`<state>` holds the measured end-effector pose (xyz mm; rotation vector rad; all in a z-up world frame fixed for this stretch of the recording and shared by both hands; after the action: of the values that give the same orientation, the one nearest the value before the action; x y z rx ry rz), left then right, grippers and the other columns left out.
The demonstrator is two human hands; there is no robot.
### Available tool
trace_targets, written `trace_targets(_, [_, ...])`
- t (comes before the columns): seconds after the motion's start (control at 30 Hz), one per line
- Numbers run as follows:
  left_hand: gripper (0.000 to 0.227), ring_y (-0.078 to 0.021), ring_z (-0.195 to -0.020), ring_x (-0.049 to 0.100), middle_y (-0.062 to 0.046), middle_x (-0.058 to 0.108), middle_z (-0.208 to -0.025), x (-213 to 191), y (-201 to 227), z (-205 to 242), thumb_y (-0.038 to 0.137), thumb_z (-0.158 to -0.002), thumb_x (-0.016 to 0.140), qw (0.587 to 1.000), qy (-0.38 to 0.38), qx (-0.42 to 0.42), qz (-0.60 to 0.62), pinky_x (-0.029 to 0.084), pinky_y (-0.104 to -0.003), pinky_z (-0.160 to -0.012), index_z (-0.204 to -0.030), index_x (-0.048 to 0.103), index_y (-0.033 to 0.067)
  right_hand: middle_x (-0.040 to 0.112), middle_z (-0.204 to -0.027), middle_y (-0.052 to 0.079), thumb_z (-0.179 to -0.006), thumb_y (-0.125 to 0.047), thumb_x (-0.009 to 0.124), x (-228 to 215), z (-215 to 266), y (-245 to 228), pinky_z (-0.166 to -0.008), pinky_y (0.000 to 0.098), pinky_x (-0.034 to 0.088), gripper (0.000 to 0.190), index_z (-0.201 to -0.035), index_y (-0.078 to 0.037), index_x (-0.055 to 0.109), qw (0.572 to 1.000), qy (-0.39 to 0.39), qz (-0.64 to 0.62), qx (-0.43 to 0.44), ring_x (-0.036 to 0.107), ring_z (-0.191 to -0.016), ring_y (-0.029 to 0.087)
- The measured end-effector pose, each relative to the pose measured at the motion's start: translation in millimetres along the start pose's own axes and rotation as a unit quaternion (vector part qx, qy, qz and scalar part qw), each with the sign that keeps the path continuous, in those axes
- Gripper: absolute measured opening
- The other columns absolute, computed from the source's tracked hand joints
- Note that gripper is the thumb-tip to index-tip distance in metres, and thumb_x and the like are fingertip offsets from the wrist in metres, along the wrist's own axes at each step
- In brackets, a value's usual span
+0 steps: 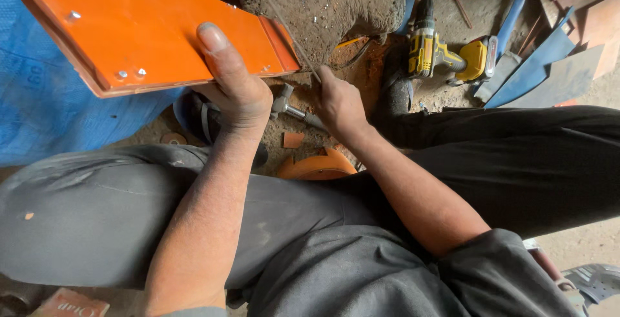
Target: The person assembles a small orange tile by hammering nails into it and then using a metal file to smooth the edges. The person flips the tile to work on different sides and continues filing until the edges appear smooth.
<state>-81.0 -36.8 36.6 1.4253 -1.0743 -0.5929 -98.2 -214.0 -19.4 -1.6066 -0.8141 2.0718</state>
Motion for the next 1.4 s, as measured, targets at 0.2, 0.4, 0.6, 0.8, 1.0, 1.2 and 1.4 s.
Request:
trace_targets(0.2, [0.066, -0.0229, -0.134, 0.05, -0.017, 0.045, -0.149, 0, 1, -3, 0.046, -0.116, 0.052, 1.0, -0.011, -0.01, -0.002, 0.045, -0.036, -0.114, -0.154, 0.031, -0.0031, 0.065, -0.075, 0.024, -0.107, -0.023, 0.055, -3, -3, -1, -0.064, 0.0547, 0.049, 0.021, -0.099, -0.004, 0.056, 0.999, -0.021, 0.001, 0.041, 0.065, -0.074, 0.046])
trace_targets(0.4, [0.068, -0.0243, -0.132, 0.05, -0.02, 0.045, -0.152, -6, -5, 4, 0.046, -0.116, 0.053, 1.0, 0.009, -0.022, -0.007, 0.044, -0.037, -0.113, -0.155, 0.032, -0.0048, 0.066, -0.075, 0.023, -0.102, -0.021, 0.06, 2, 1, 5, -0.062, 0.0548, 0.049, 0.016, -0.099, -0.006, 0.057, 1.0, 0.01, 0.022, -0.004, 0.065, -0.072, 0.046])
trace_targets(0.6, [0.063, -0.0211, -0.133, 0.05, -0.017, 0.045, -0.153, -8, -3, 7, 0.045, -0.118, 0.052, 1.0, -0.005, -0.011, -0.015, 0.044, -0.034, -0.115, -0.156, 0.032, -0.0024, 0.066, -0.078, 0.023, -0.105, -0.024, 0.058, 8, 2, 10, -0.065, 0.0533, 0.051, 0.019, -0.1, -0.006, 0.057, 0.999, 0.026, -0.021, 0.004, 0.066, -0.075, 0.046])
trace_targets(0.8, [0.059, -0.0206, -0.128, 0.05, -0.016, 0.048, -0.146, 8, 1, -10, 0.041, -0.118, 0.052, 1.0, -0.006, 0.011, 0.017, 0.044, -0.033, -0.112, -0.154, 0.035, -0.0026, 0.065, -0.077, 0.024, -0.103, -0.022, 0.059, -3, -13, 11, -0.067, 0.0568, 0.048, 0.017, -0.097, -0.006, 0.057, 0.998, -0.019, 0.032, 0.045, 0.064, -0.075, 0.048])
trace_targets(1.0, [0.054, -0.0217, -0.129, 0.052, -0.014, 0.051, -0.147, -2, -4, 3, 0.037, -0.119, 0.052, 1.0, 0.001, 0.019, -0.022, 0.045, -0.034, -0.112, -0.151, 0.038, -0.0033, 0.066, -0.078, 0.024, -0.096, -0.028, 0.067, 9, -4, 14, -0.066, 0.0561, 0.049, 0.028, -0.096, -0.004, 0.054, 1.0, 0.008, 0.014, 0.007, 0.064, -0.077, 0.048])
trace_targets(1.2, [0.055, -0.0225, -0.129, 0.051, -0.014, 0.05, -0.147, 7, -9, -8, 0.039, -0.118, 0.05, 1.0, 0.007, 0.011, 0.008, 0.044, -0.035, -0.113, -0.151, 0.038, -0.0034, 0.066, -0.079, 0.025, -0.092, -0.014, 0.061, 4, -18, 26, -0.067, 0.0556, 0.051, 0.013, -0.101, -0.006, 0.057, 0.999, 0.035, 0.018, -0.006, 0.066, -0.077, 0.047])
trace_targets(1.4, [0.055, -0.0217, -0.131, 0.051, -0.014, 0.049, -0.149, -4, -2, 8, 0.039, -0.12, 0.051, 0.999, -0.002, 0.007, -0.033, 0.043, -0.033, -0.114, -0.152, 0.038, -0.0029, 0.067, -0.079, 0.024, -0.1, -0.016, 0.061, 16, 1, 27, -0.067, 0.0546, 0.052, 0.012, -0.098, -0.005, 0.056, 0.999, 0.008, 0.039, 0.009, 0.067, -0.075, 0.047])
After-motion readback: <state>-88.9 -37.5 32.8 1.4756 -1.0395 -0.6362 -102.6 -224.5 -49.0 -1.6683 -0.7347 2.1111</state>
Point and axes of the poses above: each hand's wrist, its own z-axis away from the middle knuckle, its own x-axis out of the palm, y = z × x, the point moved 3 cm from there along -z, towards the middle knuckle
